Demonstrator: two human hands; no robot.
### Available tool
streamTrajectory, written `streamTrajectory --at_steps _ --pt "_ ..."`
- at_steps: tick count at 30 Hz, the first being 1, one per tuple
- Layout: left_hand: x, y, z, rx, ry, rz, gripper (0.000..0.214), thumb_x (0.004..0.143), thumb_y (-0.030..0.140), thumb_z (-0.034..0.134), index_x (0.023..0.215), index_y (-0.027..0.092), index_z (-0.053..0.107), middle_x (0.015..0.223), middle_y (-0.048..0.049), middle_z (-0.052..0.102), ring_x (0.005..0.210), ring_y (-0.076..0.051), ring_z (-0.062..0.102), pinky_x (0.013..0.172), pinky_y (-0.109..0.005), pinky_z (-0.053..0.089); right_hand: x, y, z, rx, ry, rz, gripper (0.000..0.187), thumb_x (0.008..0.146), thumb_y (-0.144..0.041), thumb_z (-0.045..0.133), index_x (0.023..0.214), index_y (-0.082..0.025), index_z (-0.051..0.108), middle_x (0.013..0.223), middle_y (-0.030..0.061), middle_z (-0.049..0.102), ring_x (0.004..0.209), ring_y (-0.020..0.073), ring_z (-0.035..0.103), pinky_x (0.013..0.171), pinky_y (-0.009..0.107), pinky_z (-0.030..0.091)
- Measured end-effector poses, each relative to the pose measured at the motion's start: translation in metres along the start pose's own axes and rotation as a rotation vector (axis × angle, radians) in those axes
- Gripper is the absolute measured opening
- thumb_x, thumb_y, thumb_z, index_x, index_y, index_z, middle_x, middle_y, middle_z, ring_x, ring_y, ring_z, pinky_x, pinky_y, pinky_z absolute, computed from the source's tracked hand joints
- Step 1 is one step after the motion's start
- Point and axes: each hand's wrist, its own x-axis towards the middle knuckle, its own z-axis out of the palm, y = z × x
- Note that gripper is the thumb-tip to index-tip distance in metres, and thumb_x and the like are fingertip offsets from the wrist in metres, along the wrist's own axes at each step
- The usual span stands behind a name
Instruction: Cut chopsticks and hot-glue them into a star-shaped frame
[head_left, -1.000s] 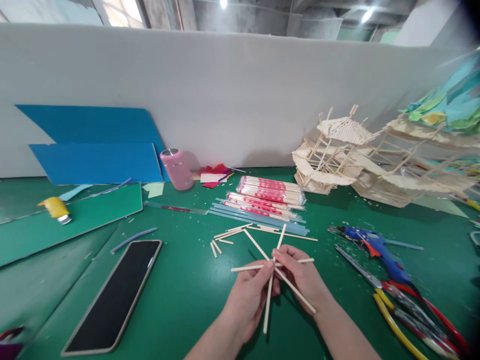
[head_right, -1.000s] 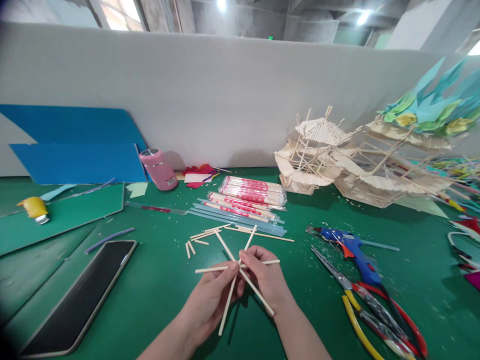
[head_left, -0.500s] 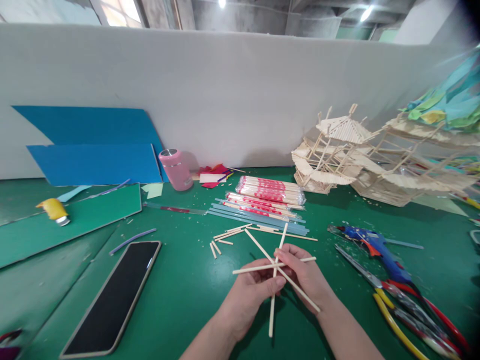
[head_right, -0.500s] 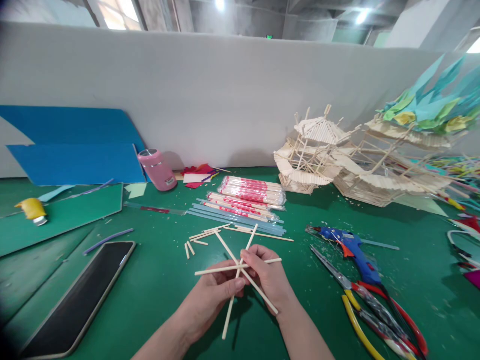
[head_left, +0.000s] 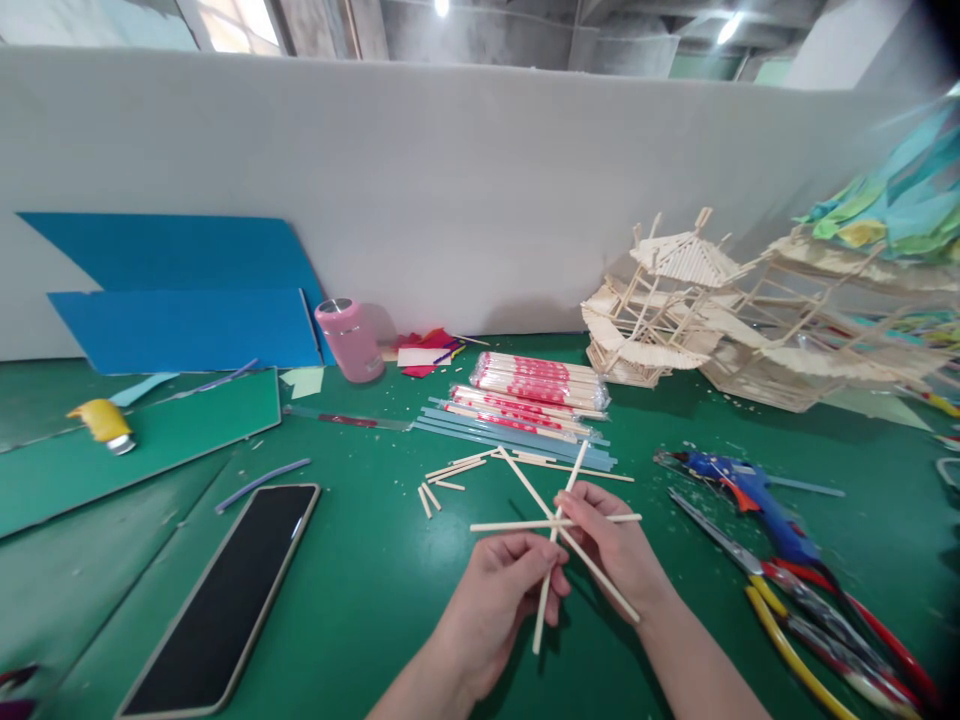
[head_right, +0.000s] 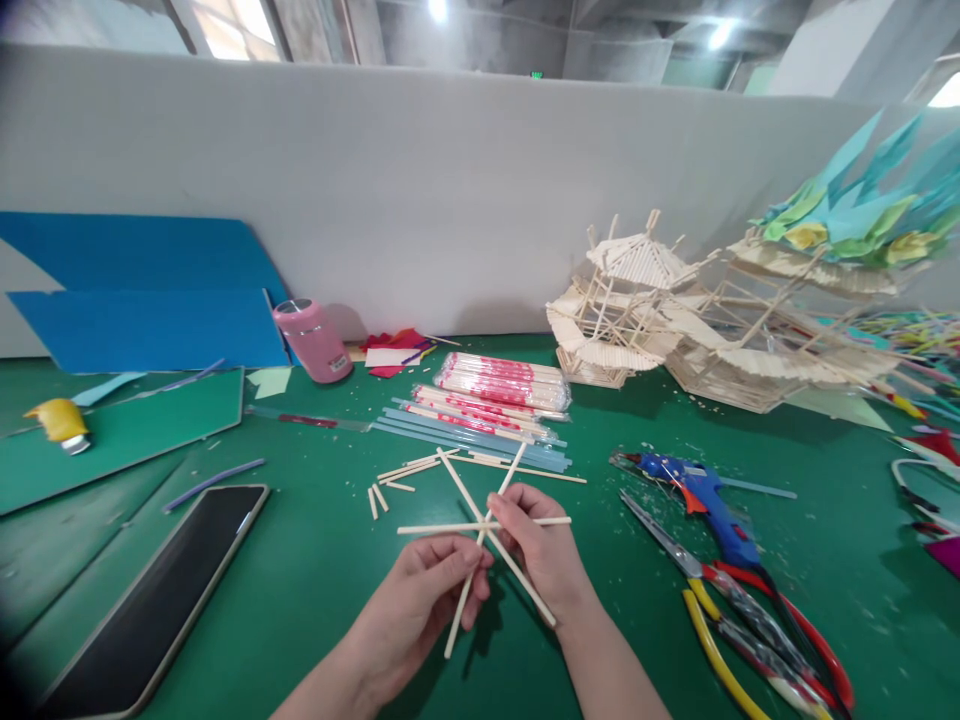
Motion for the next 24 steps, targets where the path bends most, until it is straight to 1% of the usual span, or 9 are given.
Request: streamTrajectory --at_steps 4,7,10,13,16,20,24 --pt "0.0 0.001 0.002 0.019 0.047 0.02 0.02 0.069 0.03 0.062 0.067 0.01 0.06 0.049 0.0005 0.054 0.038 -0.005 0.044 0.041 -0.017 0.028 -0.004 -0.005 0.001 -0.099 -0.049 0.026 0.023 0.067 -0.035 0.065 0.068 -0.014 0.055 0.051 -0.0048 0.049 0.044 0.0052 0.039 0.043 0.018 0.027" --pt "-0.001 0.002 0.005 0.073 0.098 0.054 0.023 0.068 0.033 0.063 0.062 0.011 0.059 0.048 0.002 0.051 0.036 -0.004 0.04 0.038 -0.017 0.023 -0.005 -0.006 0.001 -0.162 -0.055 0.035 0.026 0.067 -0.036 0.065 0.061 -0.014 0.053 0.047 -0.005 0.046 0.042 0.0048 0.034 0.041 0.018 0.024" --pt "-0.002 0.004 0.009 0.171 0.203 0.081 0.026 0.066 0.036 0.064 0.062 0.011 0.06 0.046 0.004 0.046 0.036 -0.003 0.032 0.037 -0.018 0.017 -0.005 -0.004 0.002 -0.199 -0.035 0.017 0.028 0.067 -0.035 0.065 0.055 -0.014 0.051 0.045 -0.0056 0.044 0.043 0.0044 0.031 0.041 0.018 0.021" --pt "-0.004 0.004 0.011 0.249 0.279 0.115 0.029 0.064 0.04 0.064 0.064 0.011 0.063 0.046 0.0048 0.041 0.04 -0.004 0.031 0.04 -0.018 0.018 -0.004 -0.002 0.002 -0.209 -0.027 0.009 0.029 0.068 -0.036 0.064 0.054 -0.014 0.051 0.044 -0.0066 0.039 0.043 0.0046 0.028 0.041 0.019 0.019" --pt "-0.005 0.004 0.011 0.278 0.3 0.134 0.03 0.064 0.041 0.064 0.066 0.011 0.065 0.048 0.0042 0.04 0.044 -0.005 0.031 0.043 -0.018 0.02 -0.004 0.0 0.003 -0.199 -0.024 0.028 0.03 0.067 -0.037 0.064 0.054 -0.015 0.05 0.042 -0.0075 0.036 0.042 0.0044 0.026 0.04 0.019 0.017" --pt "-0.004 0.004 0.009 0.322 0.289 0.153 0.029 0.068 0.039 0.061 0.069 0.01 0.066 0.049 0.0039 0.039 0.046 -0.005 0.029 0.043 -0.019 0.018 -0.004 0.002 0.003 -0.178 -0.015 0.05 0.03 0.067 -0.038 0.064 0.055 -0.015 0.048 0.042 -0.008 0.036 0.04 0.004 0.025 0.039 0.019 0.016" --pt "-0.004 0.003 0.006 0.34 0.28 0.162 0.028 0.069 0.038 0.061 0.068 0.01 0.066 0.05 0.0034 0.039 0.048 -0.006 0.03 0.045 -0.019 0.02 -0.003 0.004 0.003 -0.171 -0.017 0.053 0.031 0.066 -0.038 0.065 0.055 -0.015 0.047 0.042 -0.0082 0.036 0.041 0.0039 0.025 0.04 0.019 0.016"
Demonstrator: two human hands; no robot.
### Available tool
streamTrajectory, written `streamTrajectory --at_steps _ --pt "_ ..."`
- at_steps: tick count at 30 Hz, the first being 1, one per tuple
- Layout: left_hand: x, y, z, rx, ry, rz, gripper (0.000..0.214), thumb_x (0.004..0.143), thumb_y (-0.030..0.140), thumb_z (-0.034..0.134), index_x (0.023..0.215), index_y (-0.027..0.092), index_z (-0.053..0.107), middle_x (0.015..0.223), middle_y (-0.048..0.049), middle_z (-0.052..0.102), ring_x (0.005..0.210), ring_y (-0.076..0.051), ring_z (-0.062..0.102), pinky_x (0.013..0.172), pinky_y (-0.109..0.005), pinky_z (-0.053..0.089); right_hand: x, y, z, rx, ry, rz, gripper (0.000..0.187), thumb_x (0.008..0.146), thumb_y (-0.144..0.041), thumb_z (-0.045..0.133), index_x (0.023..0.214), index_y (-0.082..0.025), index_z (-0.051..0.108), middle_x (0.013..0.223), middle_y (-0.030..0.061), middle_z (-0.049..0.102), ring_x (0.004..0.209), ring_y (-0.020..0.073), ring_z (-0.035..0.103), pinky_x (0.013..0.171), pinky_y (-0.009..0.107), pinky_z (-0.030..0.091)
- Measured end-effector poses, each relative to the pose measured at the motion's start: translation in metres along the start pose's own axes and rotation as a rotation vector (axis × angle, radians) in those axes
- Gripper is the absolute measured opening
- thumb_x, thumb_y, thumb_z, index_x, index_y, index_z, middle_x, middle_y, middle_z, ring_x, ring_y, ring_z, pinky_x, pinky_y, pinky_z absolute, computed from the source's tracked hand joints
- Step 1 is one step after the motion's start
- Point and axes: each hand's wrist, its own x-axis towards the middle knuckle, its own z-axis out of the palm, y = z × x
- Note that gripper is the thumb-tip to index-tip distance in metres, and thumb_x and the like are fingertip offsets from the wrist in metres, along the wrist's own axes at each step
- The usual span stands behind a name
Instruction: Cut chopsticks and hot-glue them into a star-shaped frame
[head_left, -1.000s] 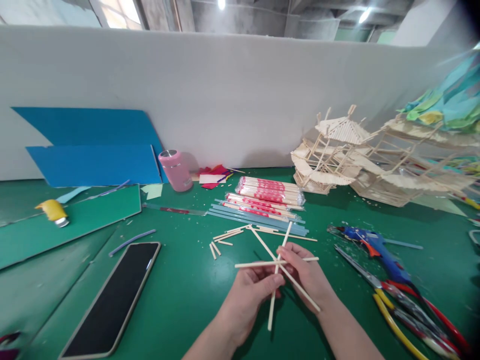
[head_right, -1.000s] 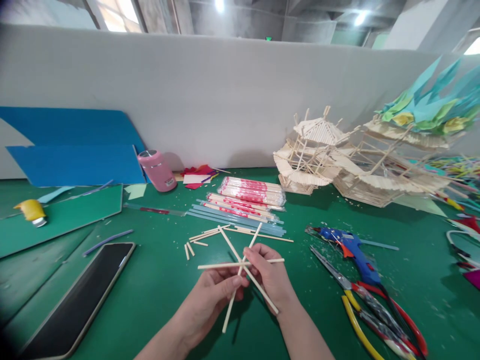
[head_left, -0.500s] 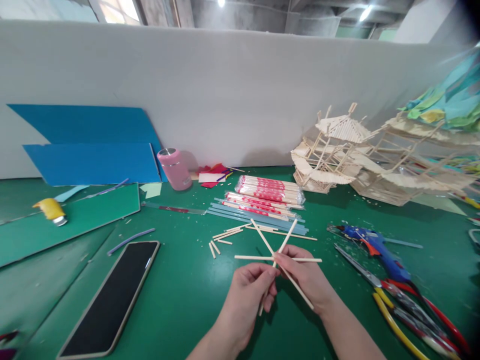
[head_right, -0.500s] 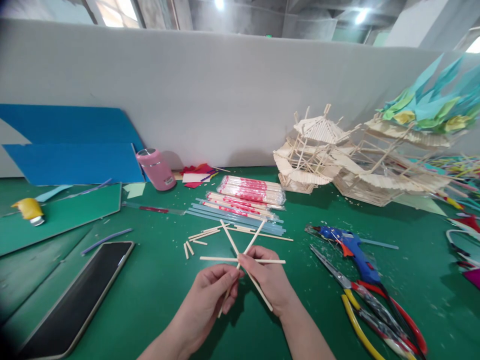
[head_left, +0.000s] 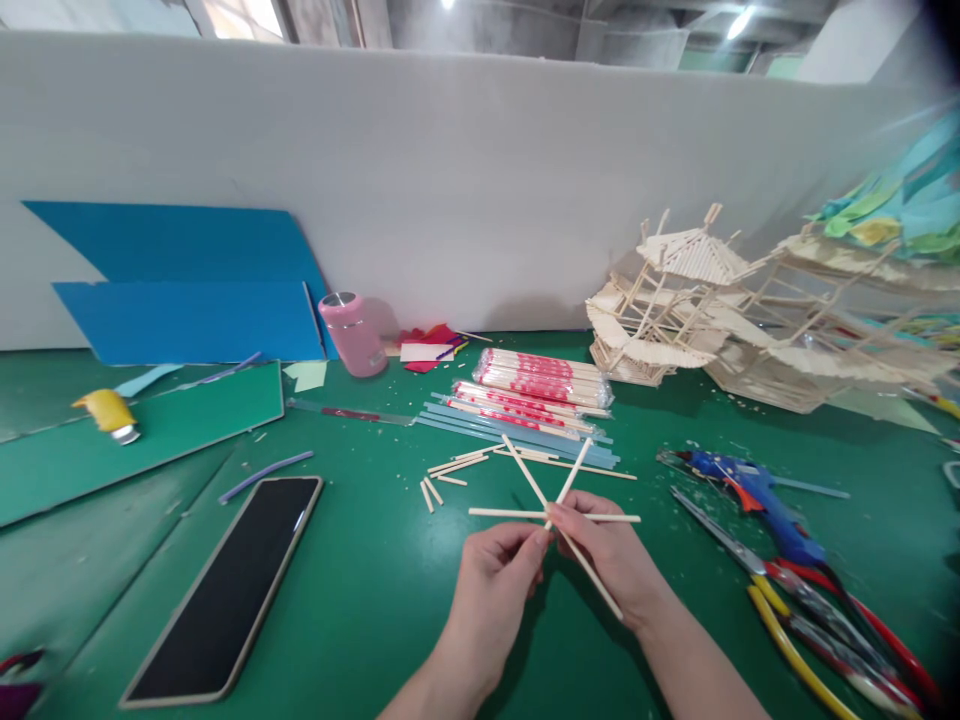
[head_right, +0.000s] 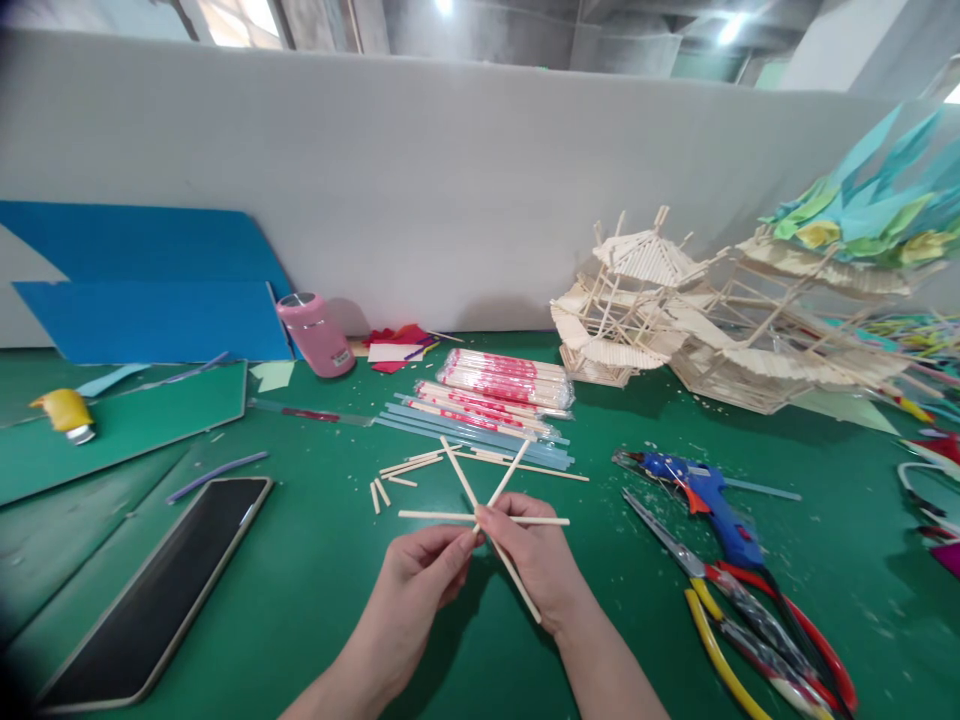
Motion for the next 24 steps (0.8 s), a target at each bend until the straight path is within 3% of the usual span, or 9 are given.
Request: streamTrajectory --at_steps 24 --pt "-0.0013 0.003 -0.0012 -0.009 0.024 -0.023 0.029 0.063 0.041 0.063 0.062 0.012 0.064 0.049 0.0034 0.041 0.047 -0.007 0.031 0.045 -0.02 0.02 -0.0006 0.0025 0.0013 -0.041 0.002 -0.022 0.031 0.065 -0.04 0.065 0.054 -0.016 0.05 0.042 -0.008 0.036 0.041 0.0045 0.025 0.04 0.019 0.016"
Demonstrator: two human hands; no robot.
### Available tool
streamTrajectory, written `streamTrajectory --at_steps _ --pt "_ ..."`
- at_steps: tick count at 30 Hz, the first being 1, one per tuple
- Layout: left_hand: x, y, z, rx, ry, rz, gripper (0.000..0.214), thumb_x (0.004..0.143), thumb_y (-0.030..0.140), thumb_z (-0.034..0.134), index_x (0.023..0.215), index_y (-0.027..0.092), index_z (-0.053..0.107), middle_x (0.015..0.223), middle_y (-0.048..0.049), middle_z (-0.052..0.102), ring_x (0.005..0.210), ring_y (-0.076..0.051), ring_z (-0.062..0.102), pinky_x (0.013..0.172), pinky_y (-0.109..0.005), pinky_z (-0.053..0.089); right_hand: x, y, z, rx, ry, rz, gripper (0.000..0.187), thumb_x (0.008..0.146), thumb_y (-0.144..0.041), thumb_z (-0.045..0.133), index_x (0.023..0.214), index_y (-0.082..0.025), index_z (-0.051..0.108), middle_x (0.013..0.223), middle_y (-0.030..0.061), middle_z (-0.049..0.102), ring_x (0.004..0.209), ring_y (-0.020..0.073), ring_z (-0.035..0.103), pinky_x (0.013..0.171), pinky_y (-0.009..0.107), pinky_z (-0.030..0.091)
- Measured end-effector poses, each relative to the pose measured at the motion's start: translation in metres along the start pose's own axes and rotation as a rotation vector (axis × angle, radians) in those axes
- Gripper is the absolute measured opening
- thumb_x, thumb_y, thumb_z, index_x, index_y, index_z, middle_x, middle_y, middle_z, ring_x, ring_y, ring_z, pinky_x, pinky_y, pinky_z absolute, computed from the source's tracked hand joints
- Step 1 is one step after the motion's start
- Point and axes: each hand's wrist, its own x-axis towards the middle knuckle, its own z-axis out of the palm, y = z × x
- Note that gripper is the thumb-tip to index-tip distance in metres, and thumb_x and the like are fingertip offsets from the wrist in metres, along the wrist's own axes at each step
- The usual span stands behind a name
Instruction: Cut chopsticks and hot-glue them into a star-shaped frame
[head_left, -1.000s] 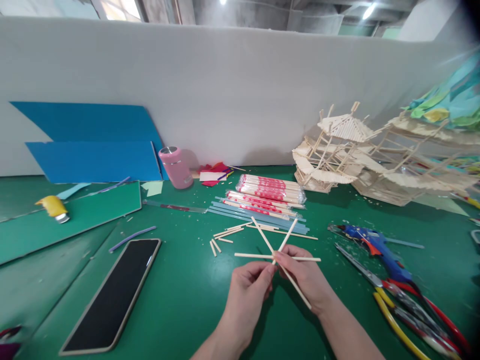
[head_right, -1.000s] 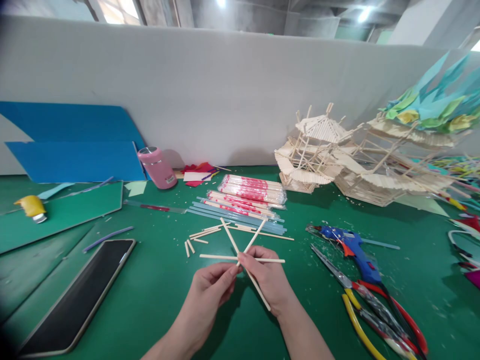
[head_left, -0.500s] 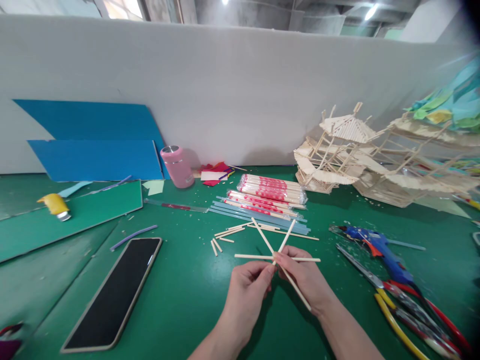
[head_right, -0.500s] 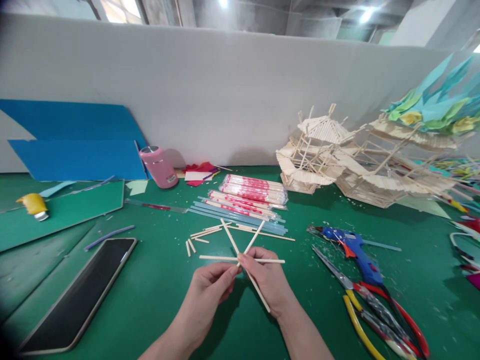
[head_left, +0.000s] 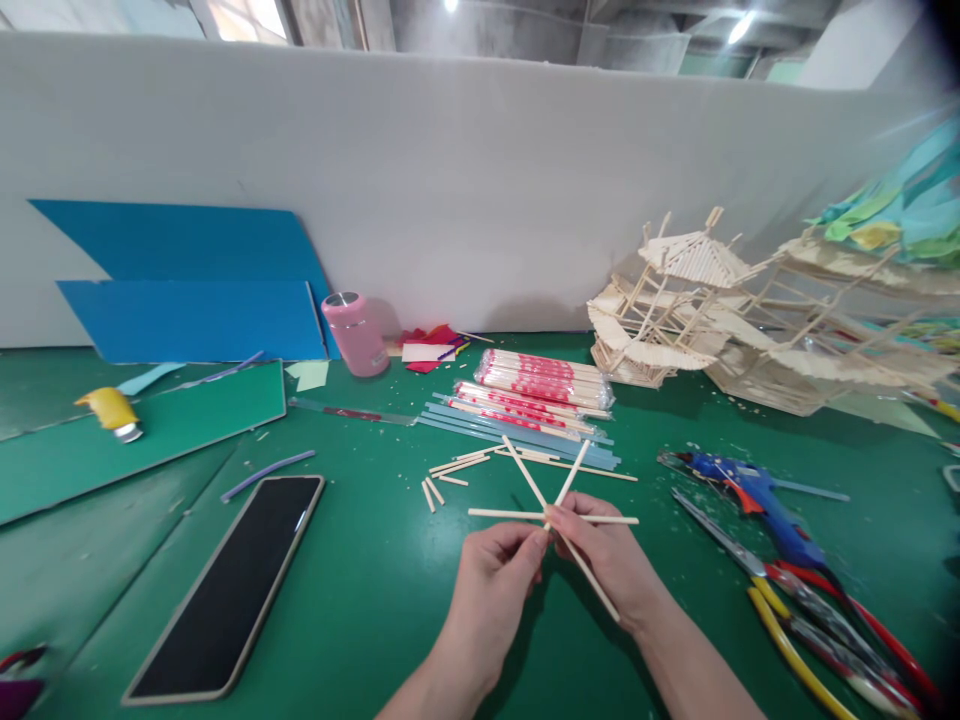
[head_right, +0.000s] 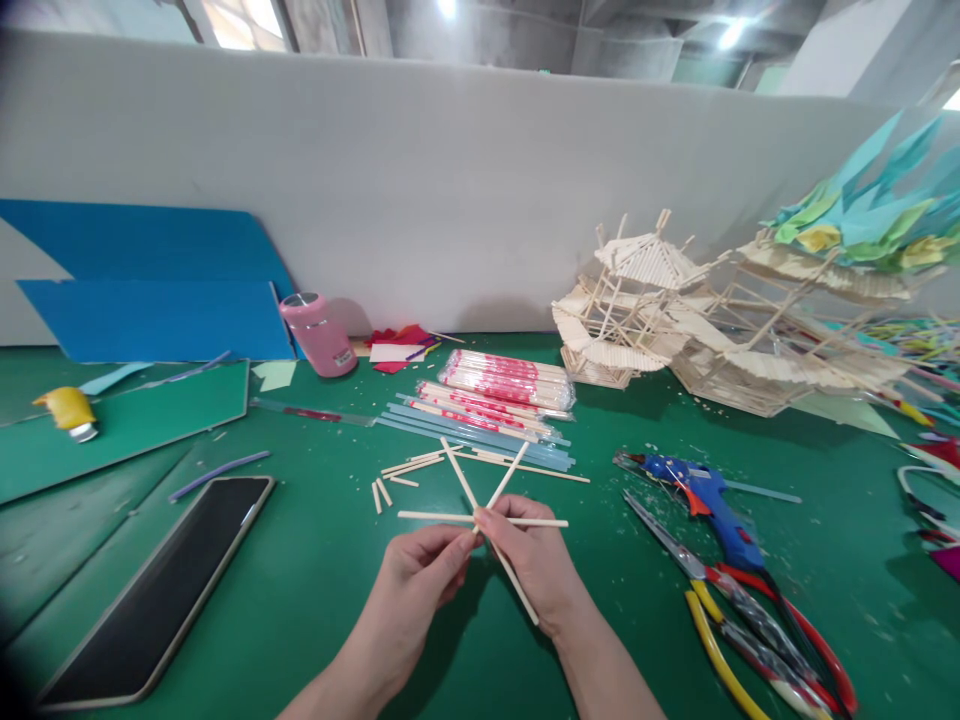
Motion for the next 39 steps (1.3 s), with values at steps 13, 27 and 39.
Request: streamTrajectory --at_steps 13,27,39 --pt "0.0006 -0.0002 0.0003 0.006 0.003 0.001 0.03 0.062 0.042 0.064 0.059 0.012 0.062 0.048 0.0035 0.041 0.046 -0.007 0.031 0.044 -0.02 0.019 0.0008 0.0013 -0.001 -0.009 -0.002 -0.008 0.032 0.065 -0.042 0.065 0.054 -0.016 0.05 0.044 -0.0072 0.039 0.042 0.005 0.027 0.041 0.02 0.018" --pt "0.0007 -0.0009 -0.0002 0.022 -0.007 0.014 0.027 0.066 0.039 0.061 0.063 0.011 0.063 0.049 0.0031 0.04 0.048 -0.007 0.031 0.045 -0.02 0.02 0.0019 0.0002 -0.0004 -0.006 -0.013 -0.01 0.031 0.068 -0.038 0.063 0.054 -0.016 0.048 0.044 -0.0077 0.037 0.043 0.0048 0.026 0.041 0.02 0.017" --pt "0.0016 -0.0023 0.0 0.016 -0.001 0.029 0.028 0.065 0.039 0.061 0.064 0.011 0.065 0.048 0.0033 0.041 0.046 -0.007 0.031 0.044 -0.019 0.02 0.0028 0.0026 -0.0024 -0.018 -0.028 -0.013 0.029 0.069 -0.036 0.062 0.055 -0.015 0.048 0.044 -0.0075 0.037 0.043 0.0046 0.026 0.041 0.02 0.018"
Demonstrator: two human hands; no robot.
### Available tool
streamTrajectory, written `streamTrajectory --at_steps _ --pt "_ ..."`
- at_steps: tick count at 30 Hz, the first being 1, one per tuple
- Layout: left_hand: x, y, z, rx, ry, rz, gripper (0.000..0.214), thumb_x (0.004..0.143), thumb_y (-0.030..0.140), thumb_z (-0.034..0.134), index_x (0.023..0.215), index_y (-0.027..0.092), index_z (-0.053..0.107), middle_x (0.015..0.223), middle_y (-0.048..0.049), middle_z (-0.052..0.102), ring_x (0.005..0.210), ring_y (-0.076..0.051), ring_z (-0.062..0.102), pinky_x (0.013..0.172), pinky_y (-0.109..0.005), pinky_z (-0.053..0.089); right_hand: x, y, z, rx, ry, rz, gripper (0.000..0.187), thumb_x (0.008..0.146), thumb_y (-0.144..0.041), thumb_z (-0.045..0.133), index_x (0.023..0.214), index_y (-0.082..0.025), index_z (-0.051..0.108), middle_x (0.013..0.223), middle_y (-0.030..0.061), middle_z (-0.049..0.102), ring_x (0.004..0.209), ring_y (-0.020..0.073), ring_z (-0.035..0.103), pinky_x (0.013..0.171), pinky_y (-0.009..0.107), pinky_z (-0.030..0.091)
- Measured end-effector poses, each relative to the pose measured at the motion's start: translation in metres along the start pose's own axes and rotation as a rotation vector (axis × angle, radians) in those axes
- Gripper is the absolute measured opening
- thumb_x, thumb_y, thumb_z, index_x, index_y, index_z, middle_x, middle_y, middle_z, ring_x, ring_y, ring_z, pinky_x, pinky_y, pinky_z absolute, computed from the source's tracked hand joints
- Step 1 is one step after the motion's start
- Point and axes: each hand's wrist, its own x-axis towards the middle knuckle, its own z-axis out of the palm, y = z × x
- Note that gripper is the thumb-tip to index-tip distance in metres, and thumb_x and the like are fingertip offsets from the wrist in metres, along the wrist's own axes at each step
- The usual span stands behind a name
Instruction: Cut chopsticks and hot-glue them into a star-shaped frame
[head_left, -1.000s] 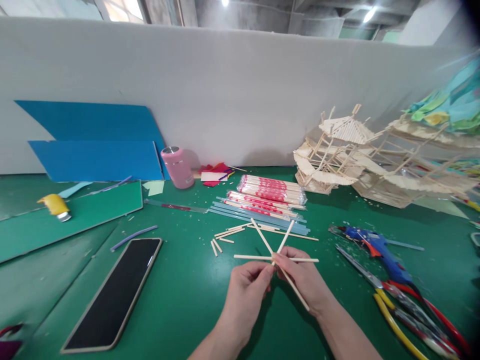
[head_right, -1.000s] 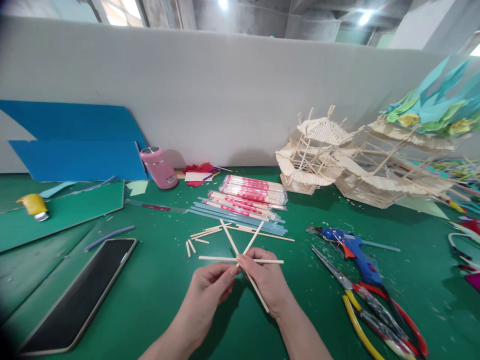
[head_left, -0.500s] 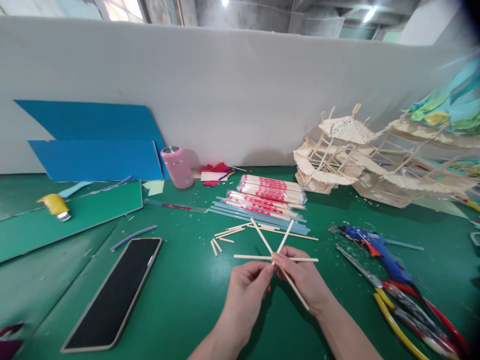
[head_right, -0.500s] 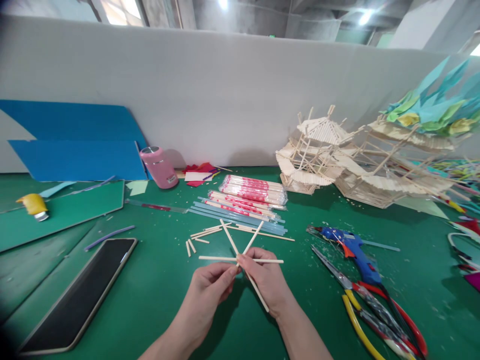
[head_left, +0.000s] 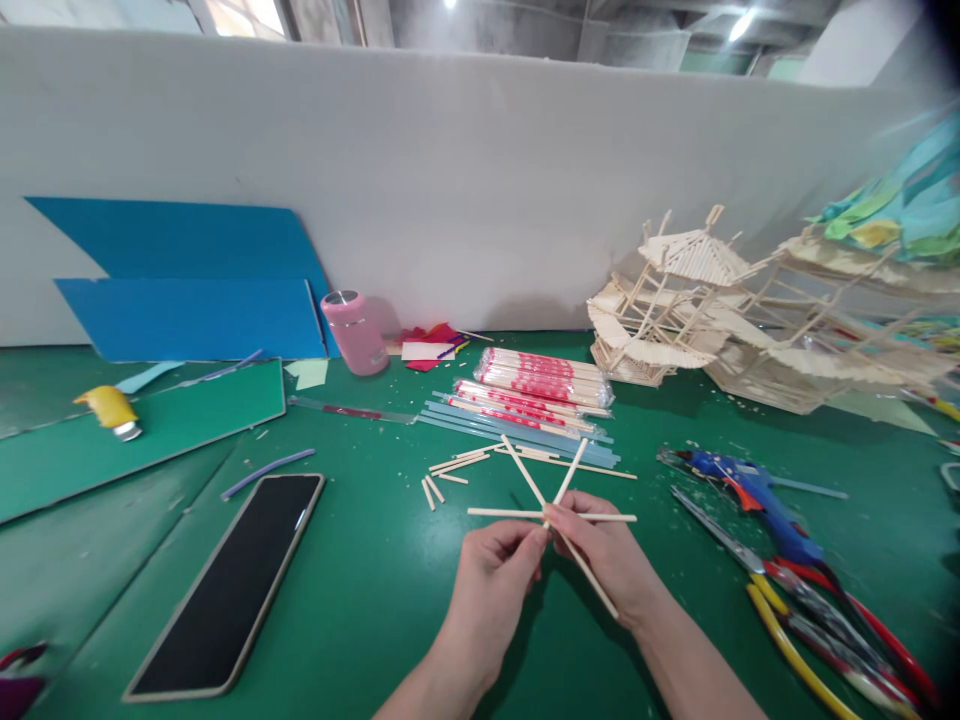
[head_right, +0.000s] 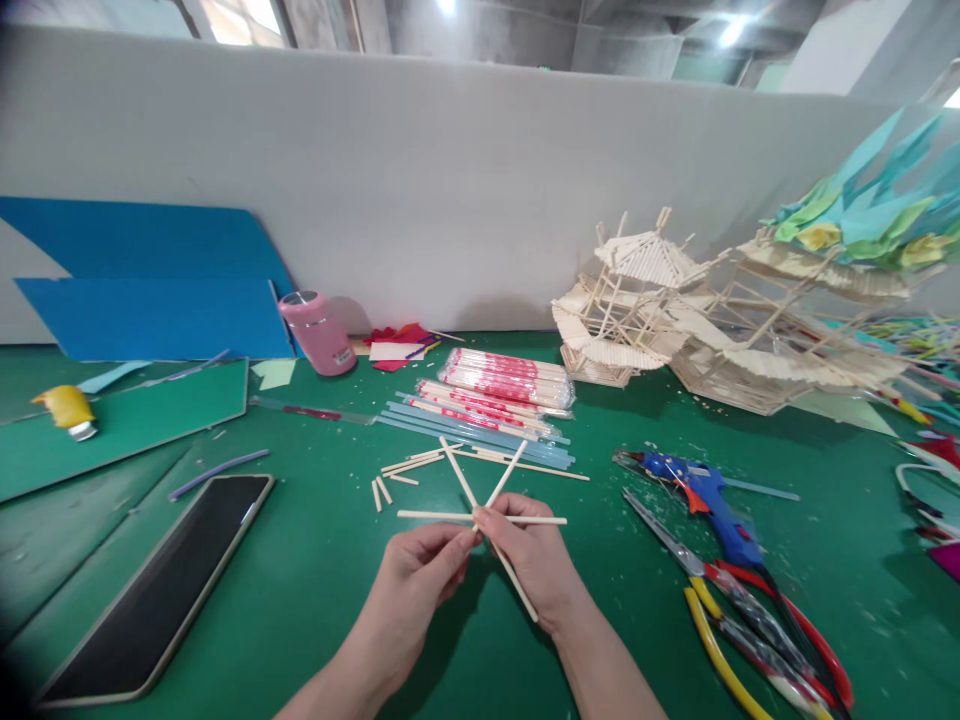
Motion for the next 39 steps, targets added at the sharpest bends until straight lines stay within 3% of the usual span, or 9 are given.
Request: streamTrajectory --at_steps 11,16,22,25,29,35,39 --pt "0.002 0.0 0.001 -0.044 -0.007 -0.028 0.025 0.065 0.036 0.063 0.062 0.011 0.063 0.046 0.004 0.04 0.044 -0.005 0.03 0.042 -0.018 0.019 0.001 0.0 -0.001 0.042 -0.019 0.004 0.027 0.07 -0.035 0.063 0.058 -0.015 0.051 0.046 -0.0072 0.038 0.044 0.0043 0.026 0.041 0.019 0.018" --pt "0.005 0.0 0.001 -0.121 -0.005 -0.066 0.024 0.064 0.035 0.064 0.062 0.011 0.06 0.044 0.0046 0.042 0.039 -0.003 0.03 0.04 -0.016 0.019 -0.002 -0.006 -0.001 0.121 -0.079 0.025 0.023 0.074 -0.038 0.058 0.07 -0.015 0.057 0.056 -0.0036 0.048 0.048 0.0053 0.036 0.044 0.017 0.026" --pt "0.003 0.001 -0.001 -0.198 -0.074 -0.075 0.024 0.068 0.033 0.061 0.067 0.009 0.06 0.044 0.0041 0.045 0.033 -0.001 0.029 0.035 -0.016 0.015 -0.001 -0.003 -0.004 0.181 -0.027 -0.003 0.019 0.073 -0.033 0.059 0.065 -0.016 0.055 0.054 -0.0044 0.049 0.046 0.0052 0.037 0.044 0.018 0.026" --pt "0.004 0.002 -0.002 -0.282 -0.145 -0.111 0.025 0.073 0.034 0.057 0.07 0.009 0.06 0.045 0.0016 0.05 0.031 -0.003 0.035 0.034 -0.016 0.02 -0.001 -0.002 -0.005 0.186 -0.019 -0.001 0.021 0.073 -0.033 0.059 0.063 -0.015 0.053 0.053 -0.0029 0.052 0.045 0.006 0.038 0.044 0.019 0.027" --pt "0.007 0.001 -0.004 -0.364 -0.202 -0.119 0.026 0.077 0.035 0.053 0.075 0.009 0.06 0.05 -0.0014 0.055 0.034 -0.007 0.045 0.036 -0.018 0.031 0.0 -0.003 -0.005 0.187 -0.034 0.019 0.022 0.071 -0.032 0.06 0.06 -0.015 0.053 0.045 -0.0057 0.044 0.041 0.0054 0.035 0.041 0.019 0.025" --pt "0.011 -0.005 -0.005 -0.414 -0.122 -0.125 0.02 0.071 0.029 0.061 0.076 0.01 0.058 0.054 -0.0008 0.058 0.039 -0.008 0.05 0.039 -0.017 0.037 0.0 -0.004 -0.004 0.17 -0.07 0.067 0.024 0.068 -0.033 0.064 0.058 -0.015 0.052 0.048 -0.0045 0.046 0.043 0.0064 0.038 0.042 0.019 0.028" --pt "0.013 -0.002 -0.007 -0.468 -0.036 -0.16 0.017 0.068 0.026 0.064 0.072 0.01 0.058 0.05 -0.0005 0.057 0.038 -0.007 0.05 0.038 -0.016 0.034 -0.002 -0.006 -0.004 0.162 -0.078 0.073 0.023 0.07 -0.037 0.062 0.072 -0.015 0.059 0.056 -0.0031 0.049 0.048 0.0069 0.04 0.047 0.02 0.034"
